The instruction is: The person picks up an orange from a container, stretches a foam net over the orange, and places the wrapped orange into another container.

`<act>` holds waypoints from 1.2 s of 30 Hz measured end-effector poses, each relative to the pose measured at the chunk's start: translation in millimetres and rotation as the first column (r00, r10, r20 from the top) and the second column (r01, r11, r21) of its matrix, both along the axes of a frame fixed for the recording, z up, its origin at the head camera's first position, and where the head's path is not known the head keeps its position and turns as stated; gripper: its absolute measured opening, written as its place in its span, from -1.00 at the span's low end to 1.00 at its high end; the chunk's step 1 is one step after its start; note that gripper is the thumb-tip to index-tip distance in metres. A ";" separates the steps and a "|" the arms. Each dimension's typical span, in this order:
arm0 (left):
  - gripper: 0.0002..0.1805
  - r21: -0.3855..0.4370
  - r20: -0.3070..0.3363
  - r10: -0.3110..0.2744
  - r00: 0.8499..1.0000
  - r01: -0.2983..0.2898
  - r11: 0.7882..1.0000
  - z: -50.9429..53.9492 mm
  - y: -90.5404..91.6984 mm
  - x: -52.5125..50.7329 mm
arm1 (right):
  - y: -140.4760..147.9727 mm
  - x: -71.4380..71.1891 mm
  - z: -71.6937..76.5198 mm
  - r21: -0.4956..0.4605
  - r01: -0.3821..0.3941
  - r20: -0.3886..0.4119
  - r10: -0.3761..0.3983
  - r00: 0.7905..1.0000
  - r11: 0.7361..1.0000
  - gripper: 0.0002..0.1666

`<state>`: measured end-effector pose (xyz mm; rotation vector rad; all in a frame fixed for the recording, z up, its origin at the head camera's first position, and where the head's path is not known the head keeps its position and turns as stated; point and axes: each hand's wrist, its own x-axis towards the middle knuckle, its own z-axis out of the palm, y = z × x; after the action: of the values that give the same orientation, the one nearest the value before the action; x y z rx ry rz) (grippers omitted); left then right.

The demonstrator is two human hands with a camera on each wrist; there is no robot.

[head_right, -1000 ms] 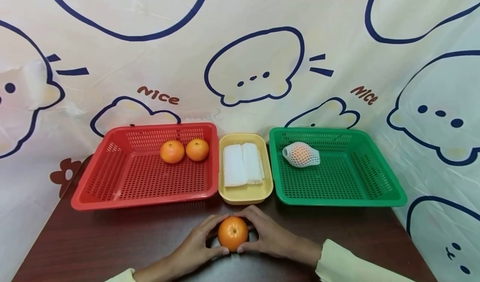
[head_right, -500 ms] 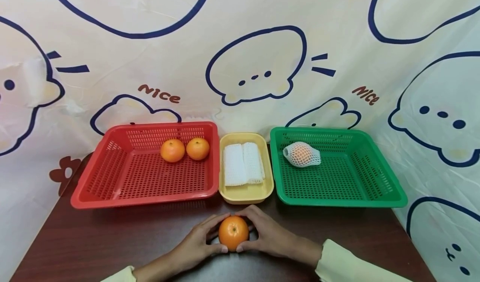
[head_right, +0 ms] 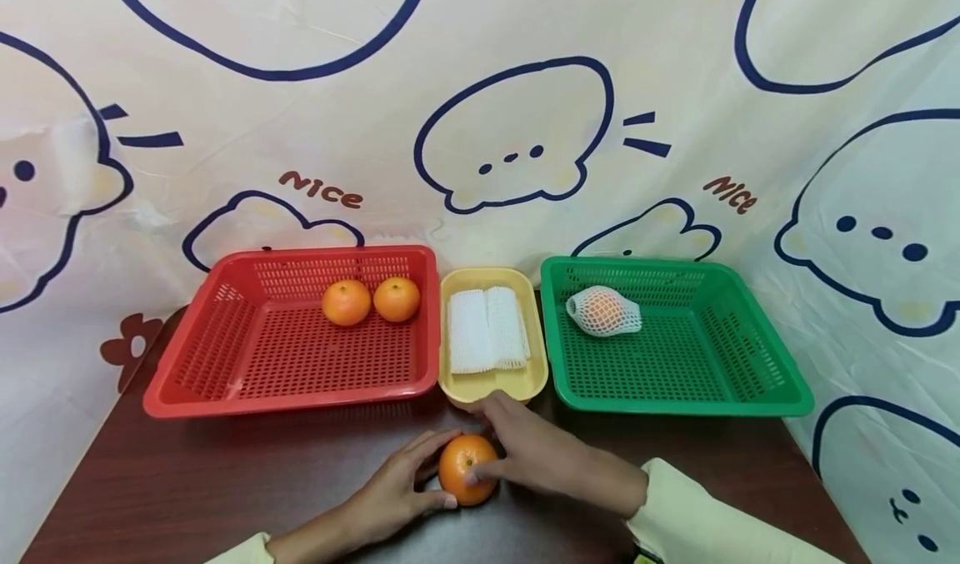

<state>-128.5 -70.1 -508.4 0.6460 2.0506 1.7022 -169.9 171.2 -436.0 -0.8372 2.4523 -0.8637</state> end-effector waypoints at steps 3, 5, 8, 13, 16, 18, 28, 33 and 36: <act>-0.11 0.006 -0.010 0.008 1.000 -0.008 1.000 -0.5 -0.5 0.8 | -10.2 -9.7 20.0 0.053 0.060 -0.064 -0.057 0.996 0.997 -0.20; -0.11 0.018 -0.001 0.013 1.000 -0.013 1.000 -1.0 -0.6 1.4 | -17.6 -21.3 31.3 0.096 0.133 -0.097 -0.123 0.988 0.986 -0.22; -0.10 0.027 0.024 0.022 0.999 -0.023 0.999 -1.4 -0.4 2.6 | -28.5 -47.0 42.4 0.156 0.232 -0.137 -0.212 0.968 0.960 -0.24; -0.09 0.017 0.028 0.034 0.999 -0.034 0.999 -1.1 -1.0 3.2 | -49.4 -96.5 48.1 0.310 0.304 -0.214 -0.246 0.945 0.901 -0.21; -0.09 0.015 0.022 0.036 0.999 -0.037 0.999 -0.2 -0.7 2.7 | -60.2 -121.1 45.4 0.387 0.320 -0.250 -0.235 0.939 0.865 -0.23; -0.09 0.015 0.024 0.037 0.999 -0.038 0.999 0.6 -0.3 2.3 | -65.5 -134.4 42.2 0.419 0.326 -0.270 -0.227 0.936 0.847 -0.31; -0.09 -0.002 0.013 0.035 0.999 -0.035 0.999 3.2 2.8 1.3 | -73.4 -164.2 28.4 0.382 0.385 -0.138 -0.360 0.923 0.840 -0.60; -0.09 -0.005 0.021 0.040 0.999 -0.040 0.999 3.8 2.7 0.7 | -73.1 -166.8 25.7 0.344 0.433 -0.099 -0.427 0.899 0.833 -0.61; -0.09 -0.006 0.027 0.043 0.999 -0.043 0.999 3.4 1.9 0.8 | -73.8 -165.6 23.1 0.297 0.468 -0.015 -0.486 0.874 0.832 -0.61</act>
<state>-127.8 -68.3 -505.0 0.5786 2.0634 1.7194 -335.5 97.4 -413.0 -0.0796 2.6857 -0.6375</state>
